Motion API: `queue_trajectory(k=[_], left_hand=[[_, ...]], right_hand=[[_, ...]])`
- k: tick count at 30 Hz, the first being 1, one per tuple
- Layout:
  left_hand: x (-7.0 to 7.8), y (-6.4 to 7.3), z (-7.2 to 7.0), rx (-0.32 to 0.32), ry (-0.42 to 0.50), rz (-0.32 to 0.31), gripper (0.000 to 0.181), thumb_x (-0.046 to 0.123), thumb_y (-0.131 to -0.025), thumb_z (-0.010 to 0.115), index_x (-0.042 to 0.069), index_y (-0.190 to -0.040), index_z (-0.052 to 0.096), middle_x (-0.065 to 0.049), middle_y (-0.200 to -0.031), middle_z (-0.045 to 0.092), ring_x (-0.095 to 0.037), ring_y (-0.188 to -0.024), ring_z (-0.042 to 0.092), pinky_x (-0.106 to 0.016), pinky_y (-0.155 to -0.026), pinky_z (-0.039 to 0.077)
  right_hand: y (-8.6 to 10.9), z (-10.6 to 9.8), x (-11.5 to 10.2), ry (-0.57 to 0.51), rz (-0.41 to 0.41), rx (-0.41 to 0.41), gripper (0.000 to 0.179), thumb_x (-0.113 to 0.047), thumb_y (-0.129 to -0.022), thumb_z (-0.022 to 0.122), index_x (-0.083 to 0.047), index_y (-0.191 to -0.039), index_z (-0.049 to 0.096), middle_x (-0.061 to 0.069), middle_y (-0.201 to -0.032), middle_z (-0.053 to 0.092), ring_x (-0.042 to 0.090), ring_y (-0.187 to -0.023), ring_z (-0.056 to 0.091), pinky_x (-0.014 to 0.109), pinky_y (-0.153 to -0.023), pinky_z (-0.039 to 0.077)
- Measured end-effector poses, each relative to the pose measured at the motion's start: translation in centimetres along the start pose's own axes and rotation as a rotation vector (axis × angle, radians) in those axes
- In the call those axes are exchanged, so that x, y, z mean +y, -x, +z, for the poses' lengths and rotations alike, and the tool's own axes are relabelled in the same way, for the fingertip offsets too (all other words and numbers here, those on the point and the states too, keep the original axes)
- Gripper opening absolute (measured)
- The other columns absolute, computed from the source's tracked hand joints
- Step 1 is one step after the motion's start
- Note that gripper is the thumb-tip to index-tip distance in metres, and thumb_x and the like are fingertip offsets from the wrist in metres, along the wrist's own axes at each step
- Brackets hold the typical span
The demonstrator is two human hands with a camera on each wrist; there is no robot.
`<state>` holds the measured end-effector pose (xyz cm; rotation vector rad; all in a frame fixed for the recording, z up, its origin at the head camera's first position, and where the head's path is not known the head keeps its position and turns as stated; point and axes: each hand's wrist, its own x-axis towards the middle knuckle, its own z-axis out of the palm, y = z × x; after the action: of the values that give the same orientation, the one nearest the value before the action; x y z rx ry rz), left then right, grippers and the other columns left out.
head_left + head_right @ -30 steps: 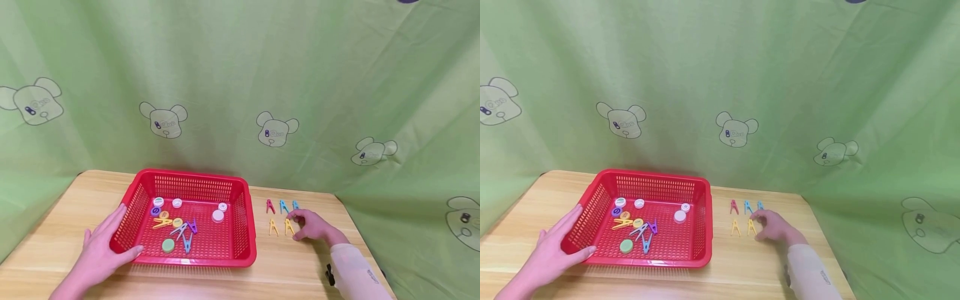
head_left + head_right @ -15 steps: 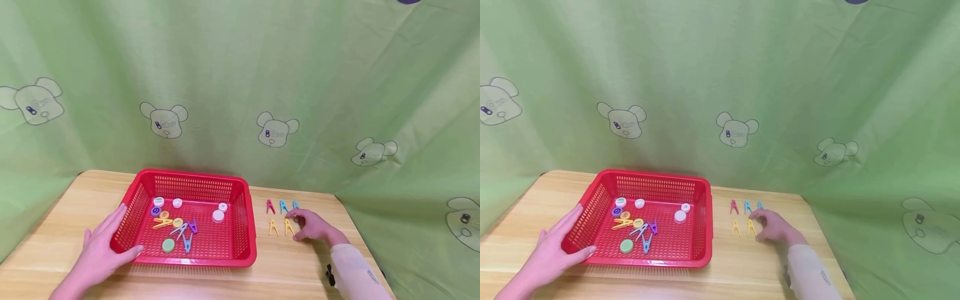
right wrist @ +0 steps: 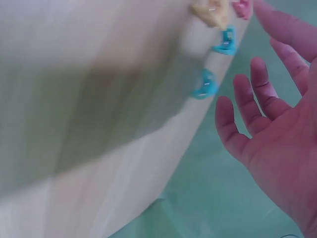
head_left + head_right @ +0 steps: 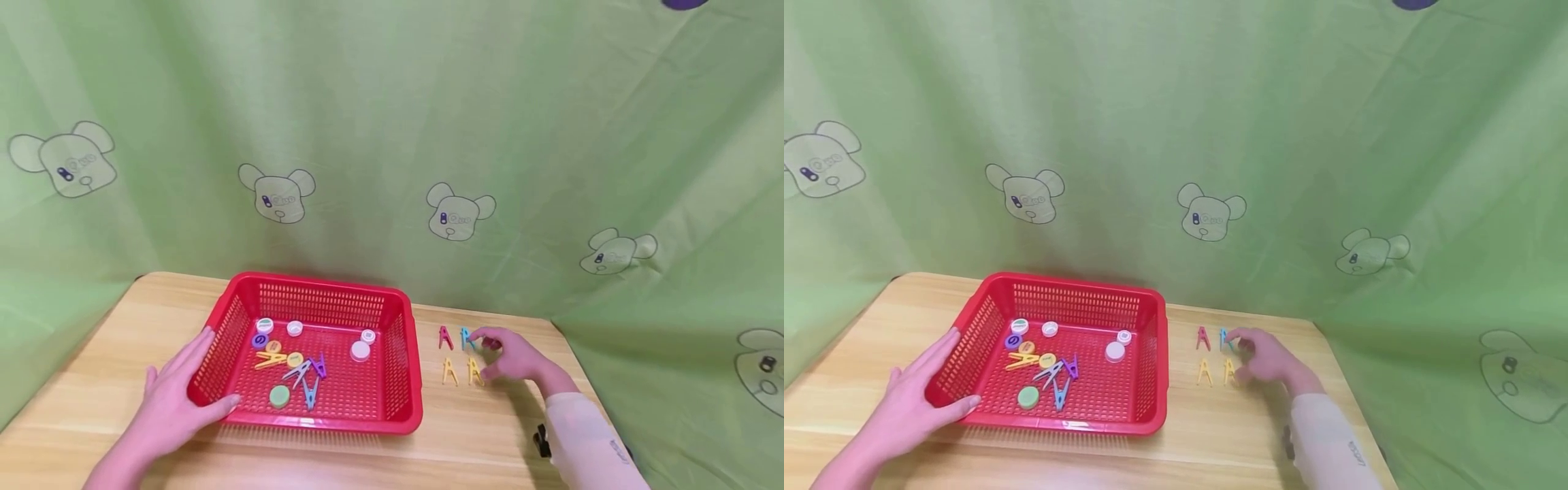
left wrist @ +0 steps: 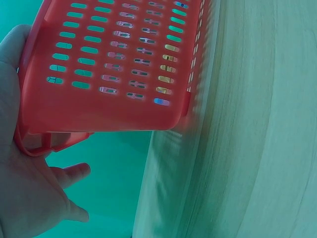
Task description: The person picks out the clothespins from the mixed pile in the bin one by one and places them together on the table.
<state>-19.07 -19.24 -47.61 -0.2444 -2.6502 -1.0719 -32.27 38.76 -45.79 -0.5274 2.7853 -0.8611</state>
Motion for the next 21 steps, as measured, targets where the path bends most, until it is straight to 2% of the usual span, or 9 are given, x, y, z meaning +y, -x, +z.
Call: queue_trajectory(k=[8, 17, 21], left_hand=[[0.1, 0.0, -0.1, 0.005, 0.000, 0.008, 0.112, 0.045, -0.077, 0.085, 0.012, -0.161, 0.019, -0.018, -0.162, 0.023, -0.051, -0.140, 0.026, -0.073, -0.104, -0.015], [0.3, 0.0, -0.2, 0.004, 0.009, 0.004, 0.111, 0.045, -0.077, 0.085, 0.011, -0.161, 0.020, -0.019, -0.161, 0.024, -0.051, -0.140, 0.025, -0.073, -0.104, -0.016], [0.3, 0.0, -0.2, 0.000, 0.007, -0.001, 0.112, 0.045, -0.077, 0.085, 0.011, -0.161, 0.019, -0.019, -0.162, 0.023, -0.051, -0.140, 0.025, -0.073, -0.104, -0.015]], right_hand=[[-1.6, -1.3, -2.7, 0.002, -0.062, 0.010, 0.069, -0.012, -0.068, 0.092, -0.007, -0.130, 0.061, 0.016, -0.114, 0.058, 0.038, -0.107, 0.052, 0.054, -0.089, 0.046], [-3.8, -2.2, -5.9, 0.027, -0.146, 0.008, 0.072, -0.012, -0.067, 0.091, -0.005, -0.132, 0.060, 0.017, -0.116, 0.059, 0.040, -0.108, 0.053, 0.059, -0.093, 0.044], [-4.6, -2.3, -7.6, 0.021, -0.155, 0.003, 0.070, -0.011, -0.067, 0.091, -0.009, -0.131, 0.061, 0.017, -0.118, 0.060, 0.040, -0.111, 0.053, 0.058, -0.095, 0.044]])
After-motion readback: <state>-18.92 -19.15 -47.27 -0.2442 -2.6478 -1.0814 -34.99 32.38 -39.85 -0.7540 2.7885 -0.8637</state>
